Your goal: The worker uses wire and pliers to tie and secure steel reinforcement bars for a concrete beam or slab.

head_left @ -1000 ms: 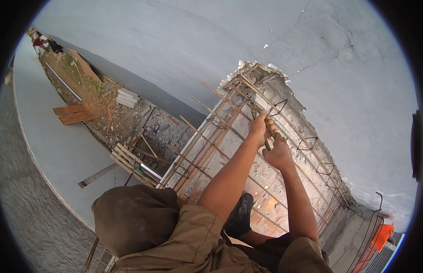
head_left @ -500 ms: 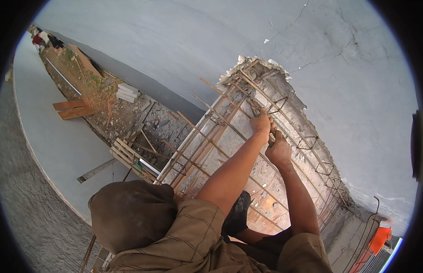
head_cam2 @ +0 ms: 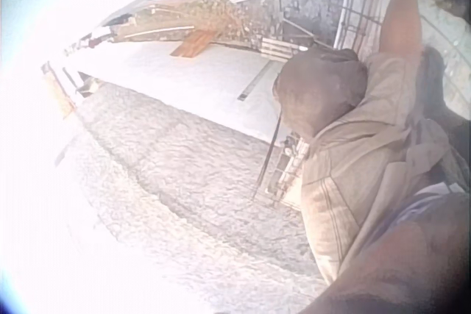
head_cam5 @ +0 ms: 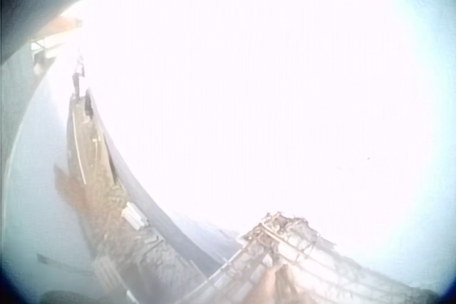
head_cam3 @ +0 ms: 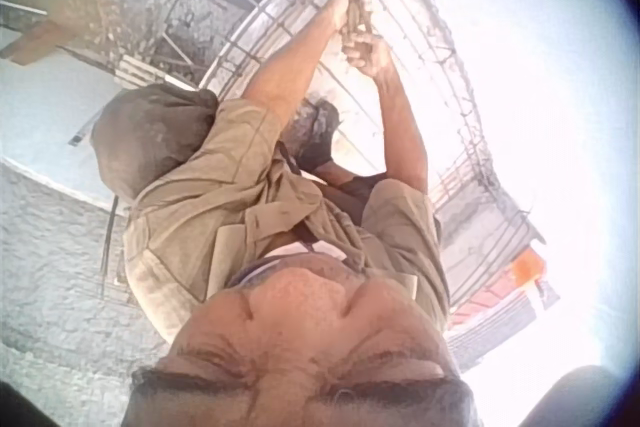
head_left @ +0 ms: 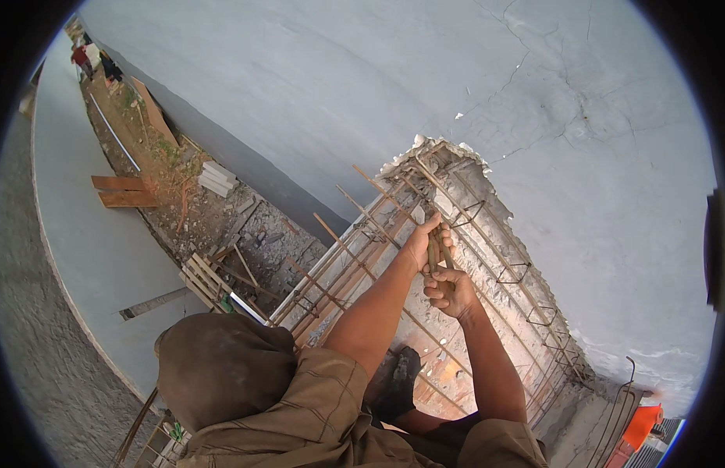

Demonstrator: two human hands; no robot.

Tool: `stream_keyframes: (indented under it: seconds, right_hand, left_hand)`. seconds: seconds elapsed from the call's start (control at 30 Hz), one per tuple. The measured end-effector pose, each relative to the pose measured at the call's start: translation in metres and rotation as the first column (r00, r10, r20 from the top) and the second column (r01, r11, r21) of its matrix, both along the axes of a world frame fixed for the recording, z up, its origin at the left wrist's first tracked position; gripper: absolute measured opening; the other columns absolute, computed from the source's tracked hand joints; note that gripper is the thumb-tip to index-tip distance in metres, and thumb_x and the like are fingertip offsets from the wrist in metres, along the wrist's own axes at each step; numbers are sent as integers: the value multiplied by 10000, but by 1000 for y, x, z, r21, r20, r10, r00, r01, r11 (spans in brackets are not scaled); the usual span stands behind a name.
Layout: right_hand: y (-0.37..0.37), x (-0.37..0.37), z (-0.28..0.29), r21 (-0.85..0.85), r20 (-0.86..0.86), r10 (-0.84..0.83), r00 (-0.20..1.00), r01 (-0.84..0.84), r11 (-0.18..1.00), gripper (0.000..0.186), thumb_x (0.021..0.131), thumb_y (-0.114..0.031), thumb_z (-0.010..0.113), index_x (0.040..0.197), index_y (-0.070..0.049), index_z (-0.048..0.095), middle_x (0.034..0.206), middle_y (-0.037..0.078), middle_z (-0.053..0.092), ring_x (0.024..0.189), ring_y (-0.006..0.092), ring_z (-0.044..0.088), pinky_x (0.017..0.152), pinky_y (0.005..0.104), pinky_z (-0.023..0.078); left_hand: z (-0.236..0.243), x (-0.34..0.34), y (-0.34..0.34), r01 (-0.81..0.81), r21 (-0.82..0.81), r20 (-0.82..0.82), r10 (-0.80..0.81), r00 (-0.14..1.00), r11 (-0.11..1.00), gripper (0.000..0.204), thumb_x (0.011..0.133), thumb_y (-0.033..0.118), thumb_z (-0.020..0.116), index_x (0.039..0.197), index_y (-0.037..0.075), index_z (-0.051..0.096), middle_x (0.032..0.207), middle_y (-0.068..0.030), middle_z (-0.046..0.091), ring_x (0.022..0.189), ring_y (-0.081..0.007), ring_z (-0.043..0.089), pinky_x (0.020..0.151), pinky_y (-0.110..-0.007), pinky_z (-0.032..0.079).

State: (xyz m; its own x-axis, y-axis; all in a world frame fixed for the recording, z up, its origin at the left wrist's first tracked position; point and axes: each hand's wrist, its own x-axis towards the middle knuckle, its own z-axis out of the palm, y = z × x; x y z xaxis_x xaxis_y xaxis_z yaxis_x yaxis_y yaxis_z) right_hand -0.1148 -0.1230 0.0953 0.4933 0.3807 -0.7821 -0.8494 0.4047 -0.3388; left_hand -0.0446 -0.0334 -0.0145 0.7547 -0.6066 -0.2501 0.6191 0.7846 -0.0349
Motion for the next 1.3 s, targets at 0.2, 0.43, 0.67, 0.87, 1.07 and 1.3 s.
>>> stream_keyframes:
  seconds: [0.2,0.43,0.67,0.87,1.07,1.3]
  right_hand:
    - [29,-6,38,-729,-382,823,421,410,-548,455,771,-249,662,1065,54,493,818,225,633,746,349,658,705,443,528]
    - [-4,9,8,-914,-313,778,545,50,-402,356,705,-92,577,1038,3,494,663,135,559,609,273,615,562,382,510]
    - [2,-7,-11,-57,-60,-111,992,107,993,200,766,-91,540,959,-46,511,639,-2,408,476,84,367,342,214,230]
    - [3,11,23,-568,-12,309,951,-260,780,313,847,-233,560,1022,23,516,693,148,591,600,224,603,408,302,409]
    - [34,11,35,-864,-414,729,544,18,-504,381,826,-195,570,1084,71,478,958,304,600,853,418,634,742,471,508]
    - [4,-10,-6,-841,64,612,788,-288,459,253,925,-228,474,1020,7,484,768,122,533,626,230,523,465,319,391]
  left_hand:
    - [46,8,-22,-148,79,-332,166,929,986,352,924,393,532,765,82,485,625,-38,503,532,-185,519,526,-374,487]
    - [45,10,-24,62,359,-351,73,933,931,457,895,506,525,785,62,510,652,-67,538,546,-212,556,524,-378,495]
    - [27,-3,11,8,-55,-150,-16,989,998,648,805,648,544,1037,42,546,843,-124,641,795,-259,637,621,-369,527]
    - [19,7,-1,-4,-169,-210,-32,977,986,259,952,325,497,811,113,454,605,27,385,534,-128,415,544,-367,427]
    - [48,27,-18,94,228,-435,16,900,969,260,969,273,443,790,87,416,581,0,381,456,-147,385,464,-351,419]
    - [34,7,6,189,366,-228,-109,968,911,423,907,410,538,1023,4,560,808,-67,549,638,-181,555,592,-345,514]
